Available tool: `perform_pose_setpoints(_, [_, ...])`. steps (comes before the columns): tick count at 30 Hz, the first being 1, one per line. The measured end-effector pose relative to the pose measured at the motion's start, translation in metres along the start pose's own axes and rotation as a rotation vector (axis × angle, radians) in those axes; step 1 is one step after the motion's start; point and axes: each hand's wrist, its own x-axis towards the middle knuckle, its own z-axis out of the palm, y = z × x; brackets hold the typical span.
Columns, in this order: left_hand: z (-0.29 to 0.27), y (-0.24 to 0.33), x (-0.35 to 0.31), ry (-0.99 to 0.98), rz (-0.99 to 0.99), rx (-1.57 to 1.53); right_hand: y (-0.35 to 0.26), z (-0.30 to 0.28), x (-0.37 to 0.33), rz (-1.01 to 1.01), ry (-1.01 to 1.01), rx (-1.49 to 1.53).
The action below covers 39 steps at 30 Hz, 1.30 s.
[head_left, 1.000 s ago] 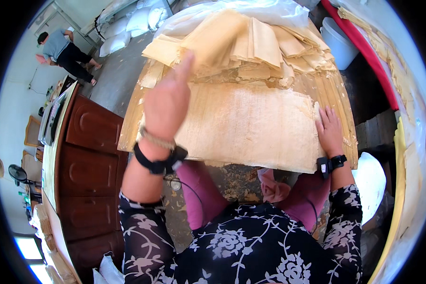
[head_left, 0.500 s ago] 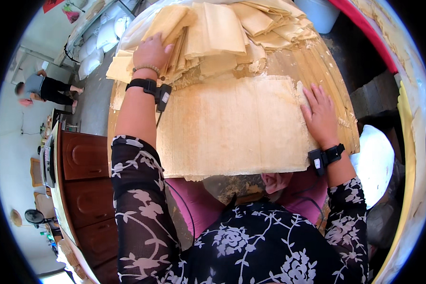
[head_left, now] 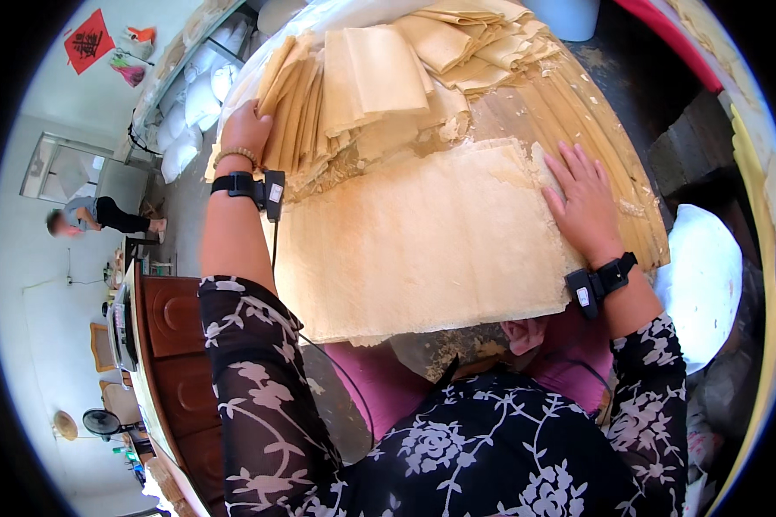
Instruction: The person handles and sorts large, thin, light-colored paper-like sheets by hand, picking them up from stacks on a table and placing them into other piles.
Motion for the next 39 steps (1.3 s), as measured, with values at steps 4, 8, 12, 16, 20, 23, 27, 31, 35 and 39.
perform_pose_setpoints(4, [0.010,0.012,-0.004,0.019,-0.032,0.151,-0.001,-0.001,0.001,-0.005,-0.018,-0.011])
perform_pose_setpoints(8, [0.012,0.004,-0.007,0.082,-0.056,0.178,0.001,0.002,0.002,-0.025,-0.009,-0.018])
perform_pose_setpoints(12, [-0.013,-0.028,0.002,0.190,-0.089,0.064,-0.001,0.000,0.001,-0.009,-0.008,-0.010])
perform_pose_setpoints(16, [-0.043,-0.057,0.005,0.264,-0.139,-0.168,-0.005,-0.005,0.001,-0.007,-0.021,0.006])
perform_pose_setpoints(20, [-0.071,-0.066,0.009,0.201,-0.199,-0.731,-0.003,-0.005,0.001,0.008,-0.027,0.015])
perform_pose_setpoints(23, [-0.078,-0.041,0.012,0.128,-0.214,-1.021,0.002,-0.001,-0.002,0.021,-0.034,-0.019])
perform_pose_setpoints(27, [-0.085,-0.036,0.032,0.223,-0.059,-0.350,-0.006,-0.004,0.001,-0.012,-0.029,0.023])
perform_pose_setpoints(31, [-0.064,0.082,0.040,0.326,-0.023,0.271,0.001,-0.003,0.000,0.017,-0.019,0.012])
perform_pose_setpoints(35, [-0.009,0.168,0.047,0.088,-0.120,0.362,-0.002,-0.001,0.001,0.003,-0.035,0.015])
perform_pose_setpoints(39, [0.052,0.204,0.032,-0.274,0.060,0.170,0.001,0.004,0.001,-0.017,0.020,0.004])
